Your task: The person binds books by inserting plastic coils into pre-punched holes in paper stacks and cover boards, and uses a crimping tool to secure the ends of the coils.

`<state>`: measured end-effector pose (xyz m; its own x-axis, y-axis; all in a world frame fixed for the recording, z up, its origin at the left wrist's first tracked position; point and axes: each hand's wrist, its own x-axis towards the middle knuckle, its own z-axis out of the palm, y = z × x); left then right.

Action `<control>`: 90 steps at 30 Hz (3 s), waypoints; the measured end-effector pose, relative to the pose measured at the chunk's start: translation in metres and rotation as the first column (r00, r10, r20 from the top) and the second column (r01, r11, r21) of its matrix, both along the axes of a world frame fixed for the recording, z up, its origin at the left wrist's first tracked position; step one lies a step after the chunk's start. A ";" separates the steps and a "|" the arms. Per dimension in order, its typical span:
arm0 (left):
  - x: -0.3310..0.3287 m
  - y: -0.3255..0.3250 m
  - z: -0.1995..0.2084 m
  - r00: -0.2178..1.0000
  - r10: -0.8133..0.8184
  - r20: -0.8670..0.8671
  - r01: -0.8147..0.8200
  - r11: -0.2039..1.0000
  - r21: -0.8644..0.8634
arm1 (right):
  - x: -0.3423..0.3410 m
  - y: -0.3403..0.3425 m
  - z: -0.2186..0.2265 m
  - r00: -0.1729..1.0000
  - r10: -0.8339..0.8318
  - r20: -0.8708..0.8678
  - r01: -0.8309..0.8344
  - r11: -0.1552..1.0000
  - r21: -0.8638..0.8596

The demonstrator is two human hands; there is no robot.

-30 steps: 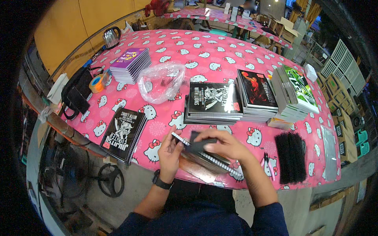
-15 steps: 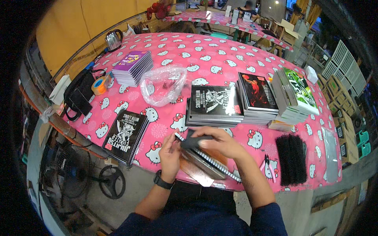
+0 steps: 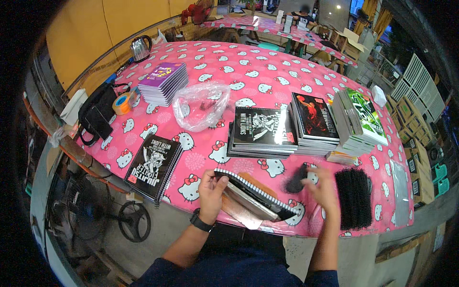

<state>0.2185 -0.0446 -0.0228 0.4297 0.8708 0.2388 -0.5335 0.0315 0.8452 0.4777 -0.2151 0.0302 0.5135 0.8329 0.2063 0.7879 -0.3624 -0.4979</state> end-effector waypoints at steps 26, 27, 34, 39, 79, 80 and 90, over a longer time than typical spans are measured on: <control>-0.014 0.002 -0.001 0.994 0.052 -0.098 -0.045 0.997 0.067 | -0.166 0.122 0.060 0.736 0.544 0.402 -0.603 0.797 0.026; -0.013 0.002 0.001 0.993 0.067 -0.099 -0.060 0.996 0.063 | -0.165 0.121 0.060 0.759 0.543 0.361 -0.576 0.817 -0.017; -0.129 0.073 0.045 0.677 0.733 -0.071 -0.736 0.673 -0.076 | -0.144 0.059 0.091 0.876 0.361 0.319 -0.439 0.871 0.219; -0.209 0.101 -0.002 0.442 0.843 -0.305 -0.833 0.512 0.208 | -0.117 0.028 0.037 0.940 0.297 0.169 -0.280 0.953 -0.115; -0.012 0.023 0.095 0.928 -0.372 0.017 0.362 0.912 0.192 | -0.042 0.036 0.002 0.481 0.523 -0.704 0.096 0.766 0.635; -0.012 0.019 0.095 0.922 -0.386 -0.031 0.381 0.890 0.250 | -0.039 0.031 -0.001 0.421 0.494 -0.761 0.078 0.816 0.573; -0.053 0.045 0.051 0.807 0.050 -0.589 0.212 0.906 0.367 | -0.044 0.030 -0.032 0.599 0.363 -0.714 -0.020 0.898 0.440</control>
